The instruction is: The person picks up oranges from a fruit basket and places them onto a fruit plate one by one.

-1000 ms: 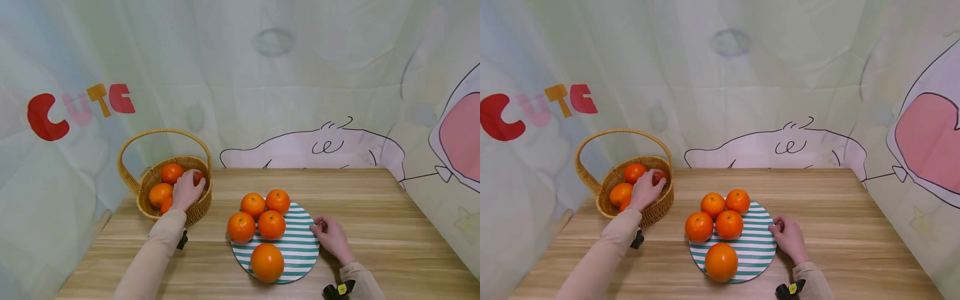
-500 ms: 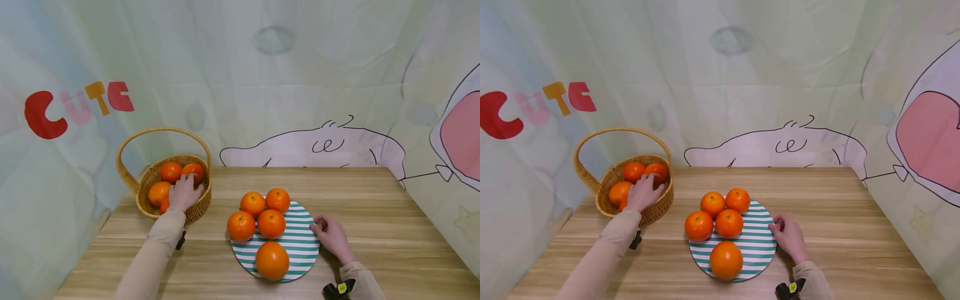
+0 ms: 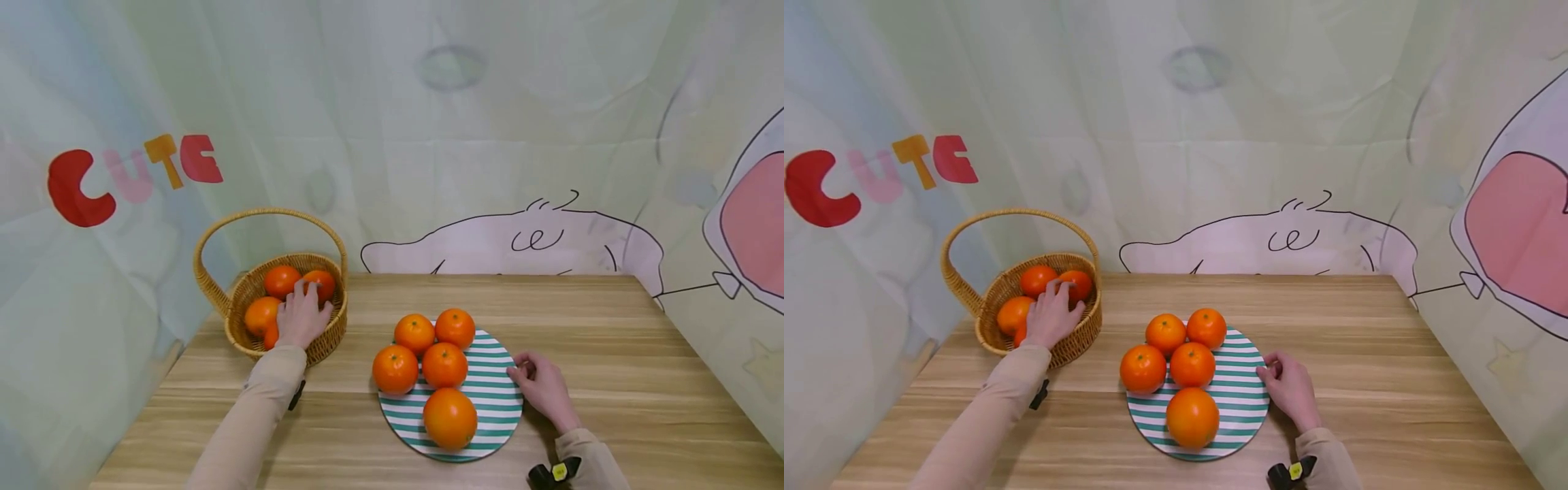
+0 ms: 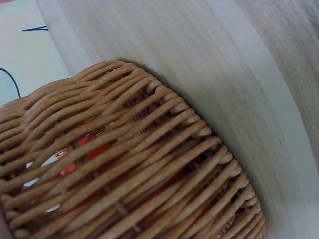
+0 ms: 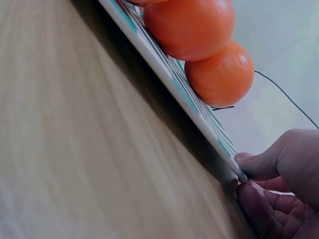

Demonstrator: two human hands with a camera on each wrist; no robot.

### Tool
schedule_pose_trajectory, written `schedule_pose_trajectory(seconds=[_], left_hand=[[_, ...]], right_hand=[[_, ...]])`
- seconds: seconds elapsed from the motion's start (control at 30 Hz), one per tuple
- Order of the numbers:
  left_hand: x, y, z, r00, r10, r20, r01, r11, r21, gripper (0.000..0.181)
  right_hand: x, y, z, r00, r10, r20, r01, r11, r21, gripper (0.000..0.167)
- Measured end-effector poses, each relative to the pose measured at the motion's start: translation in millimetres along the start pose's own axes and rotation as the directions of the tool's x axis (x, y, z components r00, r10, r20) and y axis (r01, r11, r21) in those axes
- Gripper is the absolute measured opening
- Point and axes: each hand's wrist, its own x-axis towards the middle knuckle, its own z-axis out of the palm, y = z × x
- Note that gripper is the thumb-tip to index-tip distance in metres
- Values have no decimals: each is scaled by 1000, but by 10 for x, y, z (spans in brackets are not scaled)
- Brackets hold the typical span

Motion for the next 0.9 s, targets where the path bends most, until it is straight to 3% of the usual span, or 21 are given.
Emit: schedule_pose_trajectory(seconds=[0.37,0.7,0.9], left_hand=[[1,2,-9,1000,-2,12,2,1000,3,55],[20,-3,-32,992,-21,123,16,999,39,65],[20,-9,-29,992,-31,126,26,999,40,67]], right_hand=[[-10,-19,-5,1000,2,9,-3,1000,11,25],[-19,-20,-6,1000,9,-1,-9,1000,10,25],[-17,-24,-7,1000,13,1,-13,1000,8,25]])
